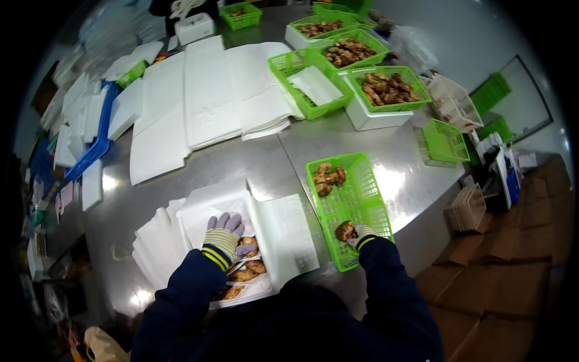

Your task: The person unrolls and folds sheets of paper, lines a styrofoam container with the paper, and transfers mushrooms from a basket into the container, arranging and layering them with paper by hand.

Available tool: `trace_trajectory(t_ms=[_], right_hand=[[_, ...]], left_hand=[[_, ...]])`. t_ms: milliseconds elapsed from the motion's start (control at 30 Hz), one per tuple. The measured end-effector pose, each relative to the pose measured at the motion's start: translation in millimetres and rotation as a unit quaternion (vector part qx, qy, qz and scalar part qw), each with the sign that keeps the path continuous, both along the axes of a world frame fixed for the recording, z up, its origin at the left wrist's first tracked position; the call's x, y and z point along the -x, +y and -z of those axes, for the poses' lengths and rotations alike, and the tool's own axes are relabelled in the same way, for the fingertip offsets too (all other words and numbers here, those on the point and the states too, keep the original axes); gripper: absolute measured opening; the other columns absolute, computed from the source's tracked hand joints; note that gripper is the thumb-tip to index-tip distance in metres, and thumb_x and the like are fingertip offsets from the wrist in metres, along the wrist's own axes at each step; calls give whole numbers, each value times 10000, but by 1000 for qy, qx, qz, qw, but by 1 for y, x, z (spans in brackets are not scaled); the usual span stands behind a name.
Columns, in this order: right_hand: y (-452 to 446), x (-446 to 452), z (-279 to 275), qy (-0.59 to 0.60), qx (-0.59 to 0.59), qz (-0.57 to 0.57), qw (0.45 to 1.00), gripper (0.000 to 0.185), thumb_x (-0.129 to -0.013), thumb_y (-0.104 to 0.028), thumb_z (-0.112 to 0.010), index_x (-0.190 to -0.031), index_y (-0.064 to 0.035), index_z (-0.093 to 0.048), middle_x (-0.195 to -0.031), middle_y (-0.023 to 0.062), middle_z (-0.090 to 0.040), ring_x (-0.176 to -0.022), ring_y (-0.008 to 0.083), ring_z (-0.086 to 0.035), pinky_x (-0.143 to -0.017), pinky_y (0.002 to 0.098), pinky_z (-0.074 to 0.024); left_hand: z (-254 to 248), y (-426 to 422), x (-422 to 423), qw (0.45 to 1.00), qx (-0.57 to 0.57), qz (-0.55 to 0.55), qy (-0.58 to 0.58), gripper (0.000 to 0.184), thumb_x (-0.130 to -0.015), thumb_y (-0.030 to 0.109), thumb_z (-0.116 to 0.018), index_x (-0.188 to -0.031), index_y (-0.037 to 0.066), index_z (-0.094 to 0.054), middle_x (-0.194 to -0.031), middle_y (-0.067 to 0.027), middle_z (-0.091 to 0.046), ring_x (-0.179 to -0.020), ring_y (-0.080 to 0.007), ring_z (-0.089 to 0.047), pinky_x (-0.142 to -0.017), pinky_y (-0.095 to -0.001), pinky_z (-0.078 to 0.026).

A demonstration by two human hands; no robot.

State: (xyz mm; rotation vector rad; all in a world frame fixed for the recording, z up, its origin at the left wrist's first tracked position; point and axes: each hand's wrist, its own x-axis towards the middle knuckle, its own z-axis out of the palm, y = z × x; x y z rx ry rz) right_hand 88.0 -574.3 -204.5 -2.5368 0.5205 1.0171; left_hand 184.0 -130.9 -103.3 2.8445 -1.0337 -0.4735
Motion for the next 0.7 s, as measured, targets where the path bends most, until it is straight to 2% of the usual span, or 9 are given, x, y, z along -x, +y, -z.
trace_trajectory(t_ms=[167, 200, 233, 300, 333, 400, 533, 600, 700], right_hand=[[-3, -12, -5, 74, -21, -18, 997, 553, -668, -267, -786, -1125, -51, -565, -1055, 158, -629, -957, 302, -606, -837, 356, -474], [1, -22, -14, 125, 104, -67, 984, 471, -727, -238, -744, -1132, -64, -580, -1093, 153, -626, -980, 257, -605, -838, 338, -467], [7, -40, -26, 121, 96, 151, 976, 492, -745, -272, -720, -1163, -65, -564, -1120, 164, -611, -1012, 275, -591, -857, 349, -459], [-17, -41, 3, 66, 42, 358, 930, 530, -783, -318, -660, -1228, -64, -527, -1180, 183, -577, -1073, 326, -556, -915, 381, -433], [-13, -44, -9, 67, 41, 358, 930, 530, -783, -318, -660, -1228, -64, -527, -1180, 183, -577, -1073, 326, -556, -915, 381, -433], [15, -72, -70, -30, 158, -39, 986, 549, -781, -317, -665, -1240, -56, -513, -1205, 184, -560, -1084, 344, -545, -921, 383, -434], [69, -113, -75, -324, 35, 44, 944, 619, -762, -353, -678, -1267, -61, -473, -1188, 222, -553, -1078, 367, -541, -937, 384, -423], [91, -151, -73, -276, 55, 135, 950, 614, -774, -391, -660, -1260, -73, -459, -1245, 217, -513, -1159, 345, -496, -964, 421, -401], [102, -185, -43, -257, 7, 258, 931, 535, -739, -304, -691, -1141, -41, -456, -1048, 158, -586, -937, 261, -531, -868, 388, -445]], left_hand=[[-1, 2, 4, 1000, 19, -10, 10, 712, -782, 608, -482, -1215, 47, -552, -1378, -136, -387, -1292, -360, -287, -1058, -526, -167], [-2, 3, 5, 1000, 19, -9, 8, 709, -781, 607, -484, -1219, 53, -551, -1377, -137, -390, -1294, -360, -286, -1062, -524, -162], [0, 4, 7, 999, 37, -5, -15, 699, -780, 606, -488, -1200, 53, -563, -1361, -149, -404, -1281, -361, -299, -1050, -525, -177], [-8, 3, 10, 995, 94, -5, -45, 658, -796, 581, -491, -1179, 49, -556, -1278, -170, -457, -1218, -362, -353, -1012, -519, -222], [-9, 4, 11, 991, 116, -8, -59, 640, -804, 567, -494, -1175, 50, -551, -1248, -173, -473, -1192, -361, -376, -998, -516, -238], [0, 11, 18, 985, 151, -32, -82, 628, -797, 553, -512, -1157, 41, -559, -1226, -167, -491, -1171, -359, -401, -991, -515, -251], [1, 33, 29, 961, 225, -100, -125, 501, -816, 447, -543, -1089, 28, -573, -1101, -156, -547, -1061, -339, -481, -911, -466, -327], [-12, 46, 38, 963, 201, -137, -115, 420, -831, 380, -541, -1070, 36, -575, -1066, -144, -561, -1036, -319, -496, -892, -454, -337], [-1, 74, 60, 954, 137, -217, -153, 354, -842, 341, -537, -1054, 61, -572, -1043, -99, -570, -1058, -295, -496, -943, -502, -292]])
